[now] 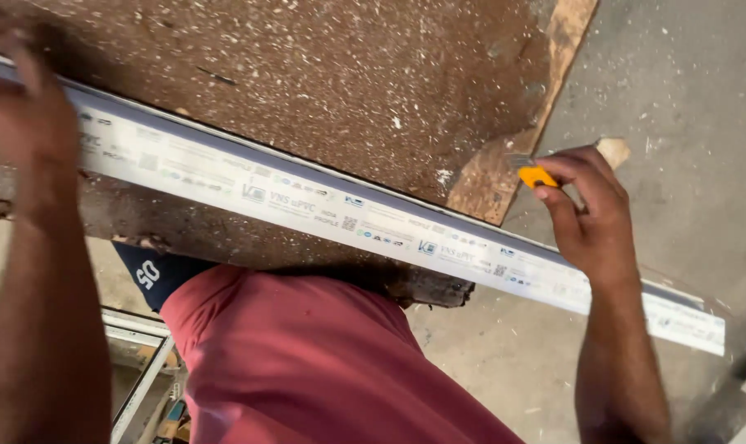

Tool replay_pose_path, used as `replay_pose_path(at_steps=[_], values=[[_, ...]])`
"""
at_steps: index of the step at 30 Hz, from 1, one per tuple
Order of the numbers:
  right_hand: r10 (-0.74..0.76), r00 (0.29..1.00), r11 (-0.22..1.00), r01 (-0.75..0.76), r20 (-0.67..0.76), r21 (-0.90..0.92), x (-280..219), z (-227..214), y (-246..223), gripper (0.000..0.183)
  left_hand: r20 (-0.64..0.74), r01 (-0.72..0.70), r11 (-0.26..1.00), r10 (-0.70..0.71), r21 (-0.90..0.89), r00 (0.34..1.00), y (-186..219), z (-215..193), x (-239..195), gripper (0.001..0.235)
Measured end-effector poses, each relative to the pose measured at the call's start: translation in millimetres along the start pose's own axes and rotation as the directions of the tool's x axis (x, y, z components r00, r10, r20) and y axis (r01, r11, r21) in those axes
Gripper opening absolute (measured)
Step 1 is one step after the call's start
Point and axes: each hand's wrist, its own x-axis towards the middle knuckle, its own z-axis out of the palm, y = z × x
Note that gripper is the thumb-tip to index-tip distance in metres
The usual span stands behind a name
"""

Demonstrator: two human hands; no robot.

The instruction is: Cutting and trimming uPVC window/door profiles using a utility knife.

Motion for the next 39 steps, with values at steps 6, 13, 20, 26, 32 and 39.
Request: replay_pose_path(at_steps=[6, 13, 20, 26, 32, 39], values=[[0.340, 0.931, 0.338, -0.253, 0.133, 0.906, 28, 66, 3, 0.026, -0.095, 0.007, 0.993, 0.004, 0.117, 0.995, 107, 34, 15, 0.011], [-0.125, 0.916, 0.991, 0.133, 0.382, 0.007, 106, 88, -52, 0.050, -0.068, 0.019, 0.987, -0.008, 0.161, 0.998, 62, 34, -10, 0.020], [-0.429, 0.753, 0.820, 0.556, 0.498, -0.134, 155, 113, -50, 0.058, -0.015, -0.046, 0.989, 0.048, 0.143, 0.999, 27, -12, 33, 0.036], [-0.520, 0.614, 0.740, 0.671, 0.594, -0.046, 187, 133, -46, 0.050, 0.042, 0.183, 0.943, -0.203, 0.279, 0.978, -34, -14, 4, 0.027], [-0.559, 0.549, 0.716, 0.697, 0.622, 0.029, 210, 132, -57, 0.055, 0.045, -0.005, 0.927, -0.013, 0.376, 0.999, -2, -23, 32, 0.026], [-0.564, 0.565, 0.745, 0.663, 0.602, 0.076, 214, 136, -56, 0.036, 0.075, 0.051, 0.936, -0.081, 0.348, 0.994, -6, -22, 22, 0.026]])
